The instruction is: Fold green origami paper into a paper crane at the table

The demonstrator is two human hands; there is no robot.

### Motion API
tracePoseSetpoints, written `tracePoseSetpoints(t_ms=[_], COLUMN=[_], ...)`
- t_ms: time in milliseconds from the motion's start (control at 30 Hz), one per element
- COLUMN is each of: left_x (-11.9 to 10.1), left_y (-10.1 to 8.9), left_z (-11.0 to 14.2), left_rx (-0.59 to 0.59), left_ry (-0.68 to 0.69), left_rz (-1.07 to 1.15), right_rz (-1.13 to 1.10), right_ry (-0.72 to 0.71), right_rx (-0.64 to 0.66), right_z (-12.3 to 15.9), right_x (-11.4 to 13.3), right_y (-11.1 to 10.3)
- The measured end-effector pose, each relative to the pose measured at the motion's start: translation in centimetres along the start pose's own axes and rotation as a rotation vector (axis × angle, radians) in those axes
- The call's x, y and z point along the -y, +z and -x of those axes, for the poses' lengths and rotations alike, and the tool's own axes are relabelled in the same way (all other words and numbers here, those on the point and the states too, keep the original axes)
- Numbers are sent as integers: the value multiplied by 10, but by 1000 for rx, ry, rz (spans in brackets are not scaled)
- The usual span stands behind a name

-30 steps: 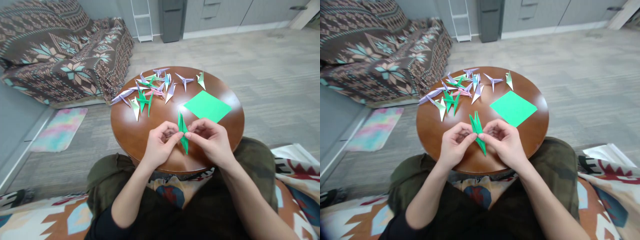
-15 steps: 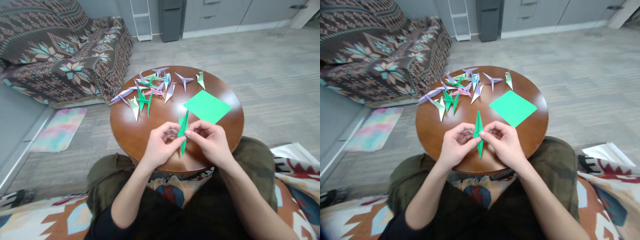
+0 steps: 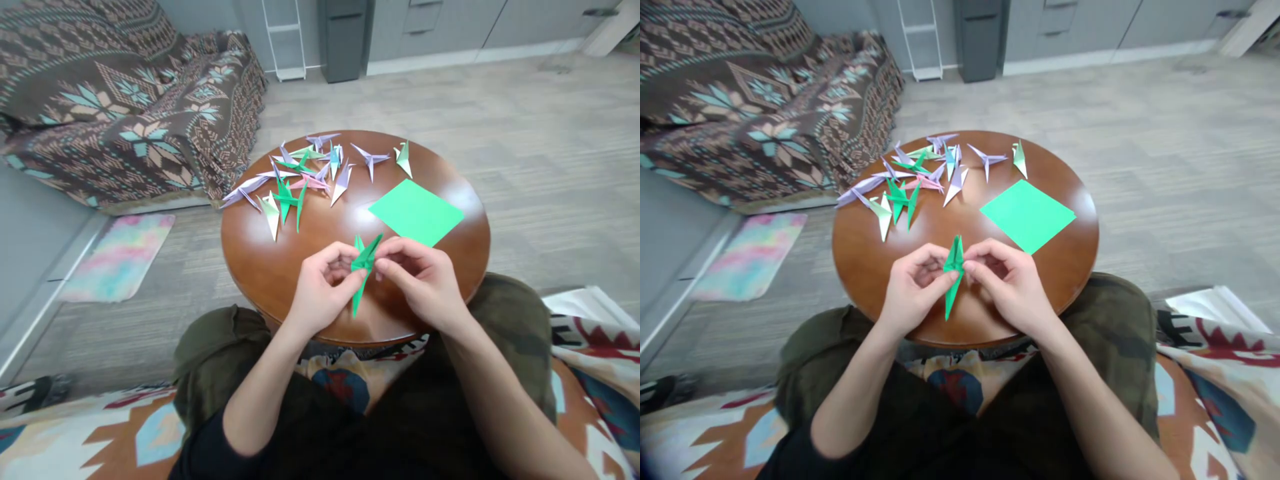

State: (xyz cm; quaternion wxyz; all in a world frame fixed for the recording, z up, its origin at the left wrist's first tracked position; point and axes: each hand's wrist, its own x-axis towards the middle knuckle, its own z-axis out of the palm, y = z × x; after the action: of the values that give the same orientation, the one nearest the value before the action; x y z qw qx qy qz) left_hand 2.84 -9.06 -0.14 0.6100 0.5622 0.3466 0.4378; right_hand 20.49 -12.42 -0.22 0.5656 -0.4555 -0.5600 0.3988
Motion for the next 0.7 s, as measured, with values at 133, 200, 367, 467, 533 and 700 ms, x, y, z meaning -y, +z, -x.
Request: tracePoseSetpoints(t_ms=[133,200,367,467,533,700], left_x=[2,4,7,8,8,7], left_y=[2,3,4,4,4,5], left_z=[-1,-2,-3,-3,-4,-3], left_rx=[-35,-28,-32,-39,-40,-50], left_ry=[-28,-44,-59,-64,-56,-30], left_rz=[18,38,62,60,53,13], right_rz=[126,245,501,568,569,603], right_ry=[-99,-177,-358,-436,-437,-396], right_rx=[-103,-102,-77,-94,-102,-106], right_z=[3,4,4,4,5,7], right_x=[-6,-8,-6,-6,-6,-6], right_y=[2,2,1,3,5,8])
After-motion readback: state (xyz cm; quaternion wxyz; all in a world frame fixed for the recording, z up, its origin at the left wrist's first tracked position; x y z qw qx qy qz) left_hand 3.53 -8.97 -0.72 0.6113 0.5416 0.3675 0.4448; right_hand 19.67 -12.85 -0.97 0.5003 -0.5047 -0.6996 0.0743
